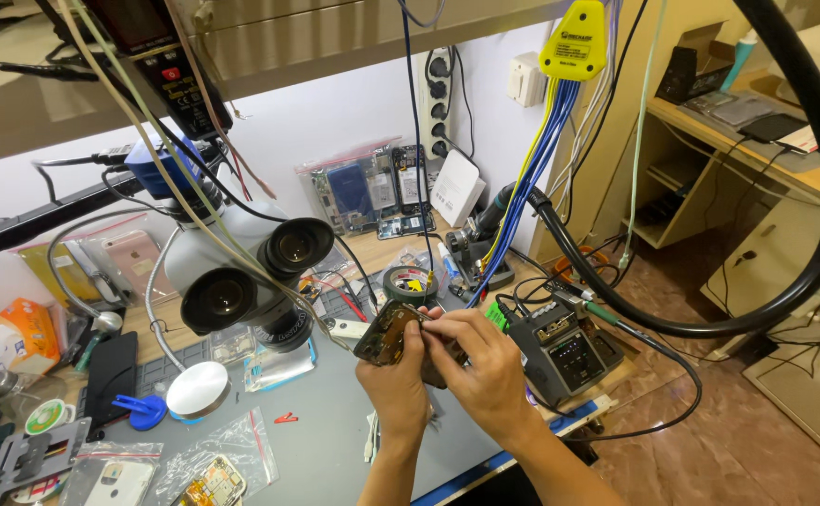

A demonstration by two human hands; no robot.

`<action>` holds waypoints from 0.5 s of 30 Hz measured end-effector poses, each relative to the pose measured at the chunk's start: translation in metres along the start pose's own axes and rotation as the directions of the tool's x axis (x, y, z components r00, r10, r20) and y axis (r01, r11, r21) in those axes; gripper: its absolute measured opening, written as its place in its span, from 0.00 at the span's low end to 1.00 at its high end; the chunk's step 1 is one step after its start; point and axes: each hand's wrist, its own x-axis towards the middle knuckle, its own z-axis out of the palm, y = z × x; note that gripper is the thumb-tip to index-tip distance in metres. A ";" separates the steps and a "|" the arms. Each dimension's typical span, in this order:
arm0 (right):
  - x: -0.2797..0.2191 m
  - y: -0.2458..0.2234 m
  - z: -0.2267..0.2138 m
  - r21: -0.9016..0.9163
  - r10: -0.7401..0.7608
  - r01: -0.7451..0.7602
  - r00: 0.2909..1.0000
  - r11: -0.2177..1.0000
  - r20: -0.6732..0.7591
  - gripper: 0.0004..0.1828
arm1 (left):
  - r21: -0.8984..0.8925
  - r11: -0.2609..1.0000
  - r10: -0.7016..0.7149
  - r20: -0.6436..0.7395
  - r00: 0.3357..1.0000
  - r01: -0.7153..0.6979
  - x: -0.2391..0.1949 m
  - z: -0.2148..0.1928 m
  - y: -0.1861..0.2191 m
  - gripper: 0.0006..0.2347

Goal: The person handles a smartphone chassis and battery, then uses a small metal tool to pry and separate components on the phone's internal assembly. The person turns the device over and continues prying at different edges while working at a cluttered electronics workbench.

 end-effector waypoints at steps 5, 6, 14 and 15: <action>0.009 0.000 0.001 -0.018 -0.035 0.035 0.998 0.999 -0.050 0.07 | 0.033 0.997 0.063 0.066 0.996 -0.065 -0.005 0.006 0.000 0.10; 0.012 -0.001 0.003 -0.034 -0.046 0.042 0.993 0.999 -0.110 0.08 | 0.093 0.973 0.199 0.128 0.972 -0.211 -0.005 0.004 -0.007 0.13; 0.006 0.011 0.009 0.115 0.037 -0.026 0.995 0.993 -0.096 0.08 | 0.057 0.965 0.214 0.400 0.891 -0.257 -0.004 -0.015 0.008 0.16; 0.006 0.011 0.010 0.121 0.030 -0.017 0.994 0.993 -0.108 0.08 | 0.032 0.970 0.206 0.410 0.888 -0.240 -0.006 -0.013 0.013 0.16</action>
